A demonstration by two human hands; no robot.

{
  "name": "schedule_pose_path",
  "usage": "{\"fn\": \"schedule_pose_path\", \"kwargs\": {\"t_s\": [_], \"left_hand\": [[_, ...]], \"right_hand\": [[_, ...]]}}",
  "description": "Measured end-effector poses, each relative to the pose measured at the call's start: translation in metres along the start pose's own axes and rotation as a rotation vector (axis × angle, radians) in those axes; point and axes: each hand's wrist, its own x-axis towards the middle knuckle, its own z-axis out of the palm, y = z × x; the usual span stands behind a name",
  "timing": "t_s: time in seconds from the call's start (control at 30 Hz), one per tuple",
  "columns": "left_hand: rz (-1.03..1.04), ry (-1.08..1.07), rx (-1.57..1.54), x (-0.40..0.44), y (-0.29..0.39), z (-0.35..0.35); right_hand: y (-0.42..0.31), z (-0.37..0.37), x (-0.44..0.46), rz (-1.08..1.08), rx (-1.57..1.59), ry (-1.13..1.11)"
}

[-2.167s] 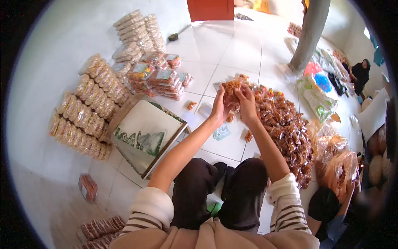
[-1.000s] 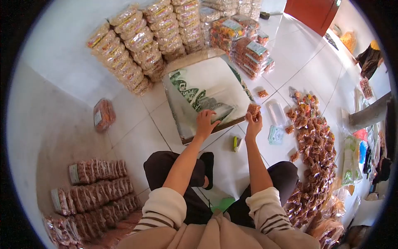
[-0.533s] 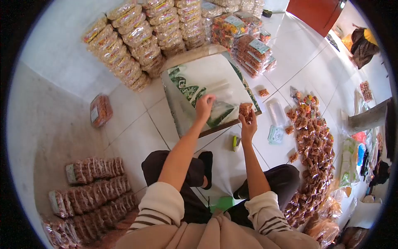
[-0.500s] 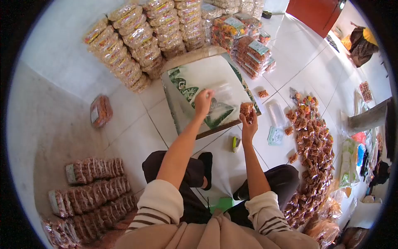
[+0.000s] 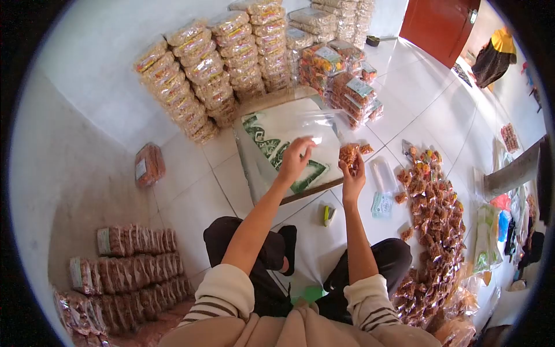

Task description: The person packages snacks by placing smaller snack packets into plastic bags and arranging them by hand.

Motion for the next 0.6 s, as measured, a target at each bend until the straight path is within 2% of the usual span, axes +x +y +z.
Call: {"fn": "schedule_pose_path", "kwargs": {"t_s": [0.07,0.13,0.2,0.27,0.33,0.4,0.43,0.5,0.6], "left_hand": [[-0.258,-0.14,-0.015,-0.039,-0.009,0.01],[-0.282,-0.21,0.08,-0.082,-0.034,0.017],[-0.307,-0.277,0.177,-0.104,-0.038,0.016],[-0.112,-0.306,0.517,-0.112,-0.033,0.011],[-0.132,-0.316,0.522,-0.105,-0.031,0.012],[-0.273,-0.259,0.594,-0.099,-0.027,0.018],[-0.278,-0.264,0.593,-0.102,-0.035,0.02],[-0.266,-0.361,0.472,-0.106,-0.049,0.023],[-0.366,-0.342,0.382,-0.109,-0.061,0.028]], "right_hand": [[0.018,-0.01,-0.007,0.09,-0.057,0.035],[0.041,-0.019,-0.015,0.085,-0.076,0.053],[0.056,-0.028,-0.024,0.11,-0.296,0.045],[0.082,-0.039,-0.029,0.16,-0.259,0.056],[0.087,-0.044,-0.032,0.165,-0.284,0.072],[0.085,-0.045,-0.031,0.158,-0.298,0.076],[0.08,-0.043,-0.031,0.143,-0.309,0.078],[0.074,-0.039,-0.031,0.143,-0.312,0.075],[0.069,-0.031,-0.03,0.126,-0.299,0.058]]}}
